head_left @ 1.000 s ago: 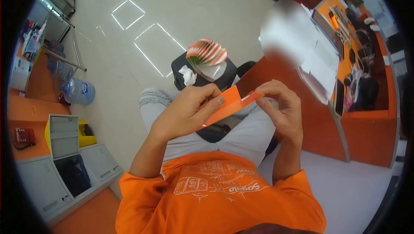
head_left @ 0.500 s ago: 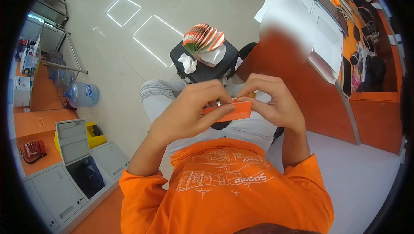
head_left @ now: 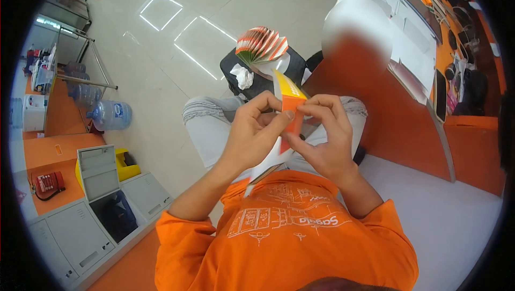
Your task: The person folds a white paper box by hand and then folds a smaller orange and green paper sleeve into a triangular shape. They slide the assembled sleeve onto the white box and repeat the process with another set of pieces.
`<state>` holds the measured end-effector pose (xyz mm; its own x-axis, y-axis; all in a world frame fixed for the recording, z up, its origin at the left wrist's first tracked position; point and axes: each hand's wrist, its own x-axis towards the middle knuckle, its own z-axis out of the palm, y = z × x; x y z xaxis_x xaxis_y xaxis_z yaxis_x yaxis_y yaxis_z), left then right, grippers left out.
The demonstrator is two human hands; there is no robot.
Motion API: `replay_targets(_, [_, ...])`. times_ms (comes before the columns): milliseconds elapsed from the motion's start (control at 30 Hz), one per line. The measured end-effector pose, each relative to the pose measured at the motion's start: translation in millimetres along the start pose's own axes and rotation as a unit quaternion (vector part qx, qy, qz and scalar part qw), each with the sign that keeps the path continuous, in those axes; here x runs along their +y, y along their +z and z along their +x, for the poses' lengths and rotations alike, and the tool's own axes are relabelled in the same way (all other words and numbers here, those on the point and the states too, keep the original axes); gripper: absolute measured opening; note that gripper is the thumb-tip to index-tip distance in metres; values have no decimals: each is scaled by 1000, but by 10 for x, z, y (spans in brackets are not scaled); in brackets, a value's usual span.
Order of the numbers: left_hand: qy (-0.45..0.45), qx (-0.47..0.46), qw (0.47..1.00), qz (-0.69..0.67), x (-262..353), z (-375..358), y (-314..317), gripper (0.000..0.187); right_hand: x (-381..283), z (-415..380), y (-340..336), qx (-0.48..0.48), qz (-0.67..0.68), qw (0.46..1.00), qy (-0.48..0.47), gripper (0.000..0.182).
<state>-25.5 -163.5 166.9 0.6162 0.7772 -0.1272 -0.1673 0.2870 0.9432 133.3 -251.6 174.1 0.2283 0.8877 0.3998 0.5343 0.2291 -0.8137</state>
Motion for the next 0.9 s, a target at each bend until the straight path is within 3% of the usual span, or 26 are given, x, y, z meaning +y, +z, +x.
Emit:
replay_targets(33, [-14,-3,999,-40,6,-3,53,10,89,-29,16,22,-63,996,-67,44])
replay_targets(267, [-55,-62,995,-64,-26,25,72,26,18,8,68,97,-91,989,-71,44])
replay_targets(333, [-11,25,993,-112,-93,39,159,24,118,-18,60,86,-50,992,-72,39])
replay_targets(567, [81,22,996,-8,-210,10,68,16,136,-2,-48,52,56,996,51,17])
replay_targets(633, [121,21,992,39,-149,-3,95,9,194,-11,-61,65,270,953,122,13])
replay_targets(733, [159,51,986,21,-153,1,157,8,184,16,-104,38,330,935,124,12])
replay_targets(900, [187,33,974,126,-51,19,141,8,184,41,-63,71,245,965,61,12])
